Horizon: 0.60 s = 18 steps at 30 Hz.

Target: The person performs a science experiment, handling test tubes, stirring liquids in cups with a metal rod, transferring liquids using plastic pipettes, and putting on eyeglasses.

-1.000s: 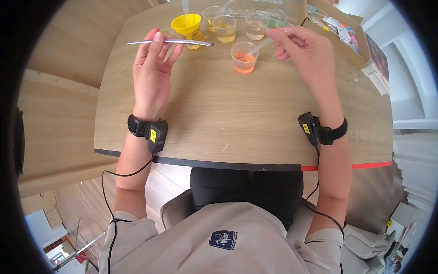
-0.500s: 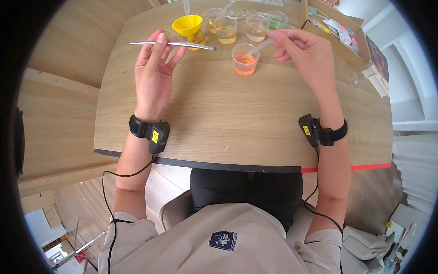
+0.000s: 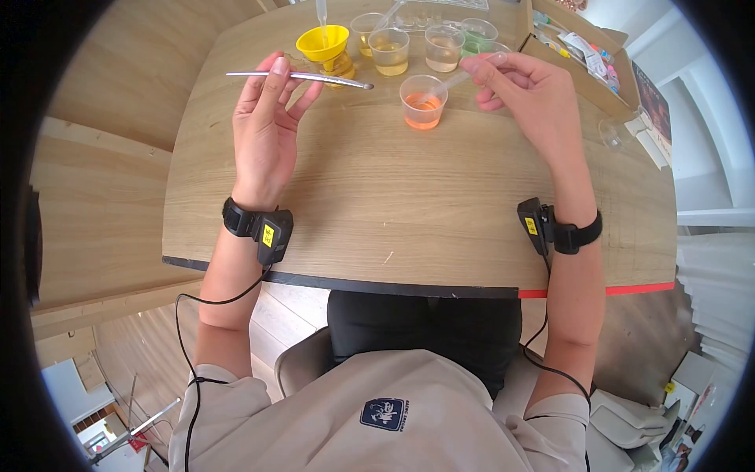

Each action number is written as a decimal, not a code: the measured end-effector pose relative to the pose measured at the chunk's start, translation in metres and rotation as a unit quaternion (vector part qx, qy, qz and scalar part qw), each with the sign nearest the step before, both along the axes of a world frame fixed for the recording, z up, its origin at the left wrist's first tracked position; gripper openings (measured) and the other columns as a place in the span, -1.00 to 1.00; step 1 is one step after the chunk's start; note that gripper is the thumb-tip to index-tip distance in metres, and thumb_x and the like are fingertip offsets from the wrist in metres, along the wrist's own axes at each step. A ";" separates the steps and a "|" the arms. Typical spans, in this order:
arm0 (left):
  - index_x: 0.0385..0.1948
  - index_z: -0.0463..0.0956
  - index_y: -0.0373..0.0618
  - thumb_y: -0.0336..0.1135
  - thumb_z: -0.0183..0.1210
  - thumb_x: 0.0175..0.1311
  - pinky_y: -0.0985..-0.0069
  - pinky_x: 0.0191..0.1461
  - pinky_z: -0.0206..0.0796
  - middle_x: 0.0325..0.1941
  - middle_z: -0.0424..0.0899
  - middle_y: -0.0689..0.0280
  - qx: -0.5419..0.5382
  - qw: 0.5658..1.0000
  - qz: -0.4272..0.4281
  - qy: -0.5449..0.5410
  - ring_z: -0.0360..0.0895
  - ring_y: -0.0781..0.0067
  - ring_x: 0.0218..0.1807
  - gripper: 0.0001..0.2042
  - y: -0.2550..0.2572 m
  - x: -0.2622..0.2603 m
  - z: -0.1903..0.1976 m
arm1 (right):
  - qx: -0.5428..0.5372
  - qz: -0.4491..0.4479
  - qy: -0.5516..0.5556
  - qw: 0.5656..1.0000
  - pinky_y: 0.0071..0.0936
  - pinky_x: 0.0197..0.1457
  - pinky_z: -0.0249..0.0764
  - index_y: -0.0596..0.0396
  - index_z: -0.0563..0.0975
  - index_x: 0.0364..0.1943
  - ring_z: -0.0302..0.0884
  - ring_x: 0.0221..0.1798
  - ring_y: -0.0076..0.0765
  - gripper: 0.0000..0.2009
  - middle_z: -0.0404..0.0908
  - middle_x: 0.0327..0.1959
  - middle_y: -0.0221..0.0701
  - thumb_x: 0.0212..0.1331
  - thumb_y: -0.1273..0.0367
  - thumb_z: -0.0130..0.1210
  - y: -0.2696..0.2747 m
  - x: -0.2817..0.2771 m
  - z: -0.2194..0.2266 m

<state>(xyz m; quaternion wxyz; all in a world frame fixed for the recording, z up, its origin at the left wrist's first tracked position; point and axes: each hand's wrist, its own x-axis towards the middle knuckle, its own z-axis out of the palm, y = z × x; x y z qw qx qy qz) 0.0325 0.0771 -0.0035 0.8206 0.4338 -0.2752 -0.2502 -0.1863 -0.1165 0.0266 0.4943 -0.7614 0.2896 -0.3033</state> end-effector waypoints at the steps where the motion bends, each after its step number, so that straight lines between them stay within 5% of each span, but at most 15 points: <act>1: 0.03 0.56 -0.22 -0.32 0.23 0.41 0.37 0.09 0.67 -0.04 0.66 0.29 0.000 1.000 0.000 0.000 0.64 0.51 -0.01 -0.75 0.000 0.000 0.000 | -0.006 0.006 0.001 1.000 -0.64 -0.26 0.60 0.20 0.72 -0.12 0.61 -0.36 -0.64 -0.79 0.72 -0.29 -0.39 0.32 0.34 0.26 0.000 0.000 0.000; 18: 0.03 0.56 -0.24 -0.32 0.24 0.40 0.37 0.08 0.67 -0.06 0.68 0.29 0.003 1.000 0.006 0.000 0.65 0.52 -0.02 -0.73 -0.001 0.000 0.001 | -0.064 0.013 -0.013 0.998 -0.67 -0.30 0.57 0.13 0.75 -0.13 0.58 -0.41 -0.66 -0.83 0.67 -0.40 -0.47 0.31 0.37 0.25 0.009 0.001 -0.001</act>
